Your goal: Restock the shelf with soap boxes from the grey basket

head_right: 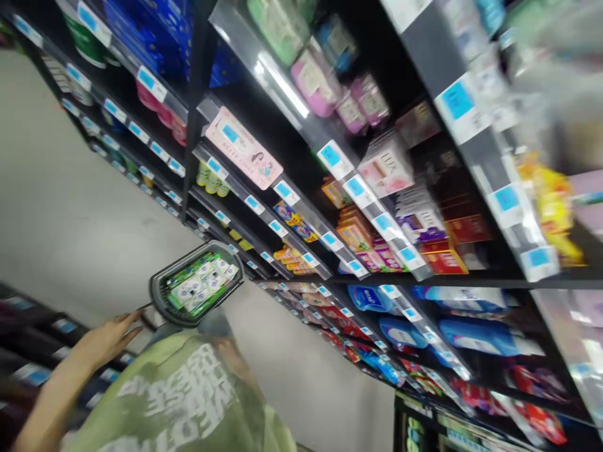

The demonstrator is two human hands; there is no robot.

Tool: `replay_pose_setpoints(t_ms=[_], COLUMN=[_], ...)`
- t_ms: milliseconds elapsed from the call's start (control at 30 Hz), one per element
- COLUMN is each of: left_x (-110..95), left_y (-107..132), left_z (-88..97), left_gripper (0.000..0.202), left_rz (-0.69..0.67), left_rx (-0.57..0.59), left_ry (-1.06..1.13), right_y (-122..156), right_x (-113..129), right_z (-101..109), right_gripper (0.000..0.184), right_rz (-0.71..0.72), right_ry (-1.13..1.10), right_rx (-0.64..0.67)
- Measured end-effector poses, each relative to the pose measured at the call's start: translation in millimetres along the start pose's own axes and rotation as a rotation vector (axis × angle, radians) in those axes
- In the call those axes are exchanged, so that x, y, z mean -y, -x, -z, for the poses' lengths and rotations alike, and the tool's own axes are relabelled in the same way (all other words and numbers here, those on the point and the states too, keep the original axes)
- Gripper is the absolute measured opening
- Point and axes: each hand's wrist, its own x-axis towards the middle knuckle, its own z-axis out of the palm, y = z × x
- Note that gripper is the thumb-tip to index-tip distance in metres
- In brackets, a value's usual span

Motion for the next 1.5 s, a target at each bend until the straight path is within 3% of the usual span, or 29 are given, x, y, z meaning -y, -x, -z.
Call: replay_pose_setpoints(t_ms=[100,200,333,500,767,1033,1333,1500], left_x=[-14.5,-24.5,-23.7,-9.9,2.0,-1.6,-9.9,-15.0], left_y=[14.3,26.7,40.5,45.8,30.3,19.9,-10.8,5.7], left_z=[14.3,20.0,14.0,-6.0,-49.6,-81.6,-110.1,-134.3], left_gripper=[0.05,0.05,0.051,0.05,0.049,0.053,0.05,0.049], left_rz=[0.012,0.009,0.027,0.04,0.102,0.134,0.131,0.225], left_rx=[0.128,0.132,0.127,0.161,0.244,0.344,0.248,0.222], left_ry=[-0.145,-0.155,-0.12,-0.071,0.037,0.116,0.307,0.358], right_y=[-6.3,-12.4,-13.5,-11.7,-3.2,14.8,21.7,21.4], right_x=[4.6,-3.3,-17.8,-23.0,-13.1,-49.8,-88.6,-102.9], right_z=[1.6,10.5,19.7,8.3,-16.3,2.4,15.9,11.7], right_gripper=[0.04,0.041,0.039,0.04,0.036,0.041,0.042,0.041], right_rz=[-0.052,-0.093,-0.192,-0.231,-0.236,-0.356,-0.421,-0.413], right_ry=[-0.106,-0.176,-0.155,-0.162,-0.239,-0.245,-0.302,-0.354], right_rx=[-0.026,-0.082,-0.046,0.035,0.194,0.137,0.148,0.139])
